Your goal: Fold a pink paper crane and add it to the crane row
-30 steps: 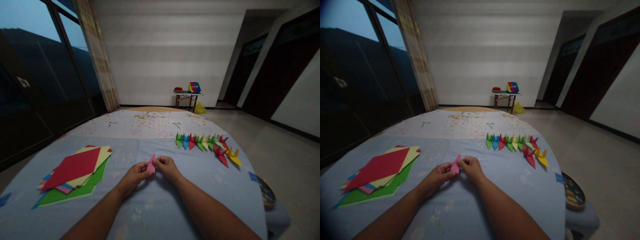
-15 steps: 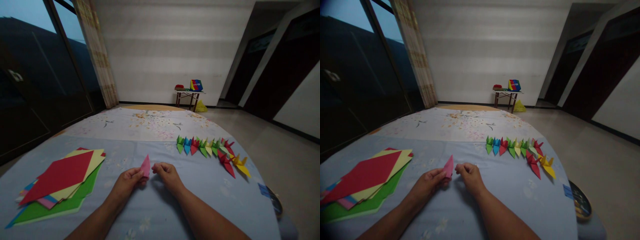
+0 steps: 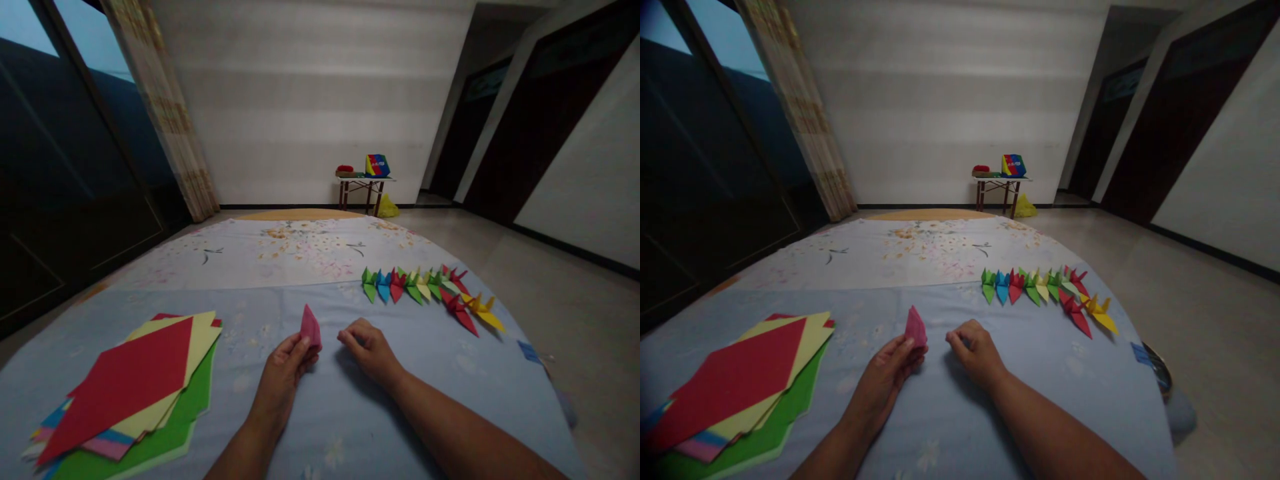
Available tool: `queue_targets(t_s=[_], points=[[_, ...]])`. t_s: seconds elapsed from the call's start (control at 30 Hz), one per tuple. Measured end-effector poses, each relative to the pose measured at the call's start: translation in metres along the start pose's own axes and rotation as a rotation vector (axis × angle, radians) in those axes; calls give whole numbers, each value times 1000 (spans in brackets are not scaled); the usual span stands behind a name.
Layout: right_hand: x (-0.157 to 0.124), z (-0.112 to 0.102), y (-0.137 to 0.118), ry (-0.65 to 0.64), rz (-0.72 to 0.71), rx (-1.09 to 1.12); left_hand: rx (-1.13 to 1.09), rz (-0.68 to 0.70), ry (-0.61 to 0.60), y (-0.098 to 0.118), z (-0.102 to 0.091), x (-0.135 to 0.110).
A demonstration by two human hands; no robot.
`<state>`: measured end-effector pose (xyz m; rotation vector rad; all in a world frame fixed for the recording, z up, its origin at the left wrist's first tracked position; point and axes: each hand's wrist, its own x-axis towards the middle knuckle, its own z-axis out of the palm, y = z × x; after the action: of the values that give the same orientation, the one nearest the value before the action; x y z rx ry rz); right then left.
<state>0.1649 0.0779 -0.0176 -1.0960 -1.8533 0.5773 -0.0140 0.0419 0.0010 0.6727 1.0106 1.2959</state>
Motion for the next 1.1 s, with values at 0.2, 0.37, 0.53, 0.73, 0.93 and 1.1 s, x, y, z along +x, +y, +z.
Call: queue_targets(t_s=[0.2,0.37,0.53,0.73,0.93,1.1], points=[[0,3,0,-3,41,-178,-10,19,-41,-7,-6,4],[1,7,-8,-40,24,-262,-65,14,-35,-8,-11,7],[1,8,-11,6,39,-246,-83,-9,-6,-3,-9,10],[2,14,-23,34,40,-67,-15,36,21,-7,-8,11],[3,25,-27,65,16,66,160,101,-26,-8,-7,7],[2,24,-24,66,-40,27,255,111,-8,-4,-4,3]])
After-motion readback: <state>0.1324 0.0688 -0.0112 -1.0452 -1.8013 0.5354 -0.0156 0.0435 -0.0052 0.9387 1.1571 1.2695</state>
